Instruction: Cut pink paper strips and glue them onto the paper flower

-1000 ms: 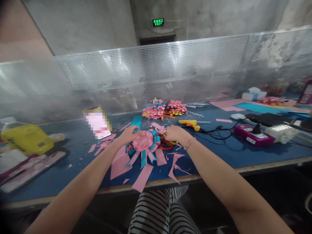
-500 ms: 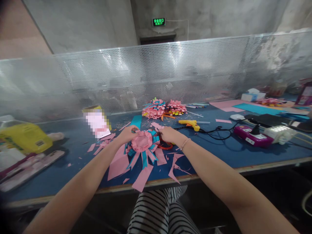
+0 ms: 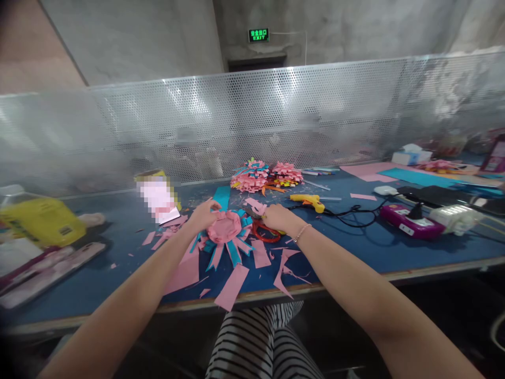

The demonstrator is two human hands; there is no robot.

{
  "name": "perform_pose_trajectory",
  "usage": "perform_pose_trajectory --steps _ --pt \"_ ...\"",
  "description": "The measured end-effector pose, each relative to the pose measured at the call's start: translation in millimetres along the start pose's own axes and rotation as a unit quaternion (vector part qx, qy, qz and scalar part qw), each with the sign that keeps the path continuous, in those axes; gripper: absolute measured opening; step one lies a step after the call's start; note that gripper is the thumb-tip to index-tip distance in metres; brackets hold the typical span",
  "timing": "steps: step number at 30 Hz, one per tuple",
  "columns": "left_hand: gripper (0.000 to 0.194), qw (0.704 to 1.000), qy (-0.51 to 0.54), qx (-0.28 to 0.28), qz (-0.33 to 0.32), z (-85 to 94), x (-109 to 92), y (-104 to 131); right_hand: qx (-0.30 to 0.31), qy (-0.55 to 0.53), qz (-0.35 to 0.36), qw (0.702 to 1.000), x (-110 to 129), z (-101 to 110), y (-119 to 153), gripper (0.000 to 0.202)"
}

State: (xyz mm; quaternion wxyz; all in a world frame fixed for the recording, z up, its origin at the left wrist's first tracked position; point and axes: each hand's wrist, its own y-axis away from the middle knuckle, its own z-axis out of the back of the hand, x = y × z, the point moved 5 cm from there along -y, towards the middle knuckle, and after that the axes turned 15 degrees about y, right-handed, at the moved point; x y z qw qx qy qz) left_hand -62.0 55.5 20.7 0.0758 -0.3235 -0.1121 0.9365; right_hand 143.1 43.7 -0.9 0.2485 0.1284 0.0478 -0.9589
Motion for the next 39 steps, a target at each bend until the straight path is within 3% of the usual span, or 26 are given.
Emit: perform_pose_trajectory --steps 7,11,17,20,26,31,35,39 --pt "0.028 1.000 0.000 -0.003 -0.011 2.4 0 0 -0.003 -0.193 -0.078 0.978 -15 -9 -10 0.037" --pt "0.026 1.000 -0.003 -0.004 -0.014 1.2 -1 1 -0.015 -0.234 -0.120 0.965 -20 -19 -18 0.042" --pt "0.025 1.000 -0.001 -0.005 -0.019 2.0 -6 2 -0.008 -0.286 -0.069 0.956 -11 -16 -22 0.030" --pt "0.026 1.000 0.002 0.000 -0.019 1.3 -7 3 -0.019 -0.298 -0.085 0.951 -14 -12 -20 0.033" --pt "0.028 1.000 0.003 0.007 -0.025 0.5 -8 3 -0.010 -0.406 -0.126 0.905 -14 -11 -14 0.050" --pt "0.032 1.000 -0.001 0.013 -0.029 -0.5 -6 3 -0.120 -0.450 -0.113 0.877 -23 3 -16 0.054" --pt "0.033 0.999 0.003 0.014 -0.034 -1.8 -5 2 -0.170 -0.526 -0.137 0.822 -35 10 -13 0.058" --pt "0.030 0.999 0.029 0.006 -0.044 -2.5 -7 1 -0.188 -0.618 -0.128 0.753 -34 14 -8 0.042"
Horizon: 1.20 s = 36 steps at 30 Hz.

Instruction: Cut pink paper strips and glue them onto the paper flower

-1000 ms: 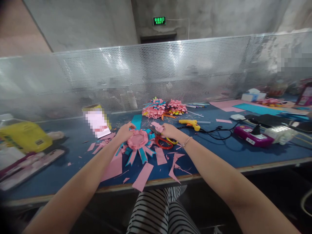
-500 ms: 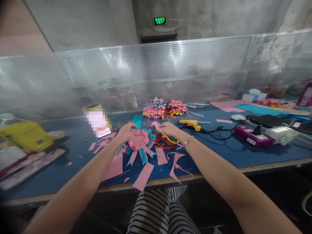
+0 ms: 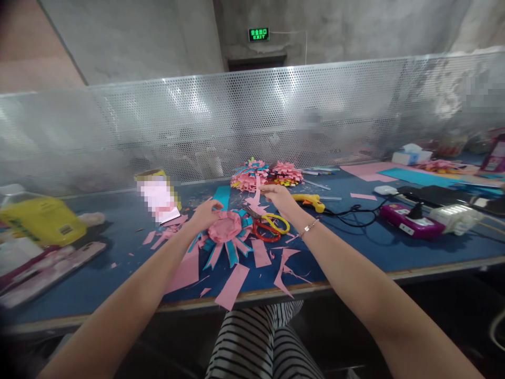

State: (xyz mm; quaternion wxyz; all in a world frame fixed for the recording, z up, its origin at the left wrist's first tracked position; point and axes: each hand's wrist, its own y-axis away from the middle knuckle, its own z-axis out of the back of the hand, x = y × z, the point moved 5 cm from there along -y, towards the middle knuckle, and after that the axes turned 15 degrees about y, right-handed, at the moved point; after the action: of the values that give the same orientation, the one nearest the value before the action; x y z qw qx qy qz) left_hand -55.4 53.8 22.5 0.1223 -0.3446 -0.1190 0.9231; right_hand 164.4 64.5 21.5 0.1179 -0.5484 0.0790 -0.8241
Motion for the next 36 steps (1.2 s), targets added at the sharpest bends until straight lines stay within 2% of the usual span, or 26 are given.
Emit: perform_pose_trajectory --steps 5,7,11,16,21,23,25,31,34,36 --pt "0.030 0.996 0.052 -0.022 -0.075 0.9 -23 4 0.030 -0.114 0.009 0.993 4 -11 7 0.027" --pt "0.026 0.991 0.098 -0.007 -0.089 -0.7 -35 8 0.045 -0.116 0.013 0.992 4 -16 9 0.027" --pt "0.020 0.983 0.160 0.040 -0.076 -8.1 -51 17 0.052 -0.109 0.024 0.992 4 -26 11 0.025" --pt "0.019 0.976 0.186 0.079 -0.085 -21.4 -55 20 0.065 -0.161 0.021 0.985 11 -37 21 0.022" --pt "0.014 0.969 0.225 0.058 -0.089 -26.3 -57 21 0.071 -0.207 0.053 0.974 23 -42 28 0.041" --pt "0.010 0.964 0.248 0.047 -0.086 -24.8 -58 21 0.082 -0.194 0.062 0.975 25 -43 28 0.051" --pt "0.005 0.964 0.250 0.031 -0.081 -21.8 -58 21 0.086 -0.175 0.069 0.978 25 -43 28 0.051" --pt "0.002 0.962 0.261 -0.005 -0.081 -12.6 -51 15 0.083 -0.078 0.066 0.991 20 -38 24 0.008" --pt "0.004 0.951 0.299 -0.033 -0.070 -6.9 -46 14 0.077 -0.014 0.072 0.994 18 -33 20 0.006" --pt "0.004 0.942 0.329 -0.038 -0.053 -3.8 -43 13 0.049 0.067 0.101 0.991 17 -26 16 0.009"
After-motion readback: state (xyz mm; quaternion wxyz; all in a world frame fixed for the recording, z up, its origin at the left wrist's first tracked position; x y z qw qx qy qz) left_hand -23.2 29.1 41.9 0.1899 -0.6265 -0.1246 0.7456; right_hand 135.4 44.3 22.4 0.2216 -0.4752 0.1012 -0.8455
